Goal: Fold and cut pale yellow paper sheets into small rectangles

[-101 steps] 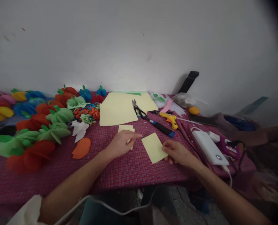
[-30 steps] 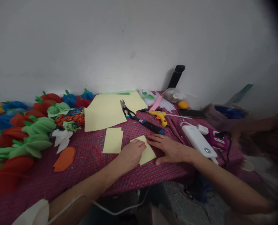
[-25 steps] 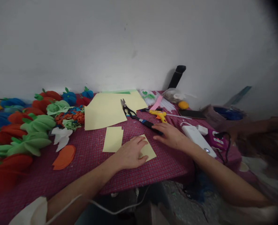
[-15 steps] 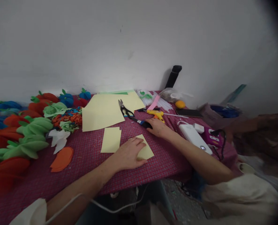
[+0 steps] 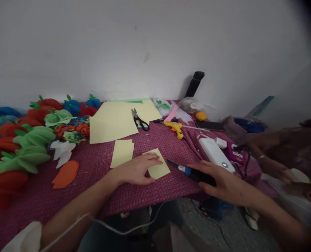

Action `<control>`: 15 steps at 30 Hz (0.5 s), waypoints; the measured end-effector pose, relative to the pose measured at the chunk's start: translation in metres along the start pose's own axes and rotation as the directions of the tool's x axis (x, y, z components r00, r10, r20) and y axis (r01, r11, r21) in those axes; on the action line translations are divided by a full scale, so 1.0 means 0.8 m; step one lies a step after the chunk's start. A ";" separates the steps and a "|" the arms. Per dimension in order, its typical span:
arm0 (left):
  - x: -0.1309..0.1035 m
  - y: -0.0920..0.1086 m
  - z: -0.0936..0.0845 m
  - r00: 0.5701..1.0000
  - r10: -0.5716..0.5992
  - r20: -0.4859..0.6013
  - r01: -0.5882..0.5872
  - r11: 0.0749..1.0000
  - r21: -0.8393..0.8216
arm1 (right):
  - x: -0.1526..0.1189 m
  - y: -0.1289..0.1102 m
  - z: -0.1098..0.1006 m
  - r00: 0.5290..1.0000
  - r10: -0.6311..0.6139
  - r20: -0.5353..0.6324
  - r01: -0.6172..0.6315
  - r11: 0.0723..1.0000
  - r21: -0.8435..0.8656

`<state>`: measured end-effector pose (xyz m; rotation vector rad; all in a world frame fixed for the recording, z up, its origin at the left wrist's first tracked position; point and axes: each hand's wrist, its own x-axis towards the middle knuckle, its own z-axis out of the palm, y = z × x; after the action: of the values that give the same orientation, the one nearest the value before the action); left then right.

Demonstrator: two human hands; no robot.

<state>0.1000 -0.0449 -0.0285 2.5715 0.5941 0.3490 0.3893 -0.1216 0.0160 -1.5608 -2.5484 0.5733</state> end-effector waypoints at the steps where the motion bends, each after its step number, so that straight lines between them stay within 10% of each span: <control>1: 0.000 -0.001 0.001 1.000 0.001 -0.006 -0.001 1.000 -0.006 | -0.007 0.001 0.006 1.000 0.019 0.001 -0.019 1.000 0.004; 15: -0.005 -0.009 0.000 0.999 -0.011 0.039 0.016 0.993 -0.119 | -0.021 -0.036 0.039 0.997 -0.032 0.071 0.029 0.999 0.039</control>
<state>0.0939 -0.0410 -0.0327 2.4527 0.5594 0.3203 0.3642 -0.1566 -0.0007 -1.5135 -2.5917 0.6814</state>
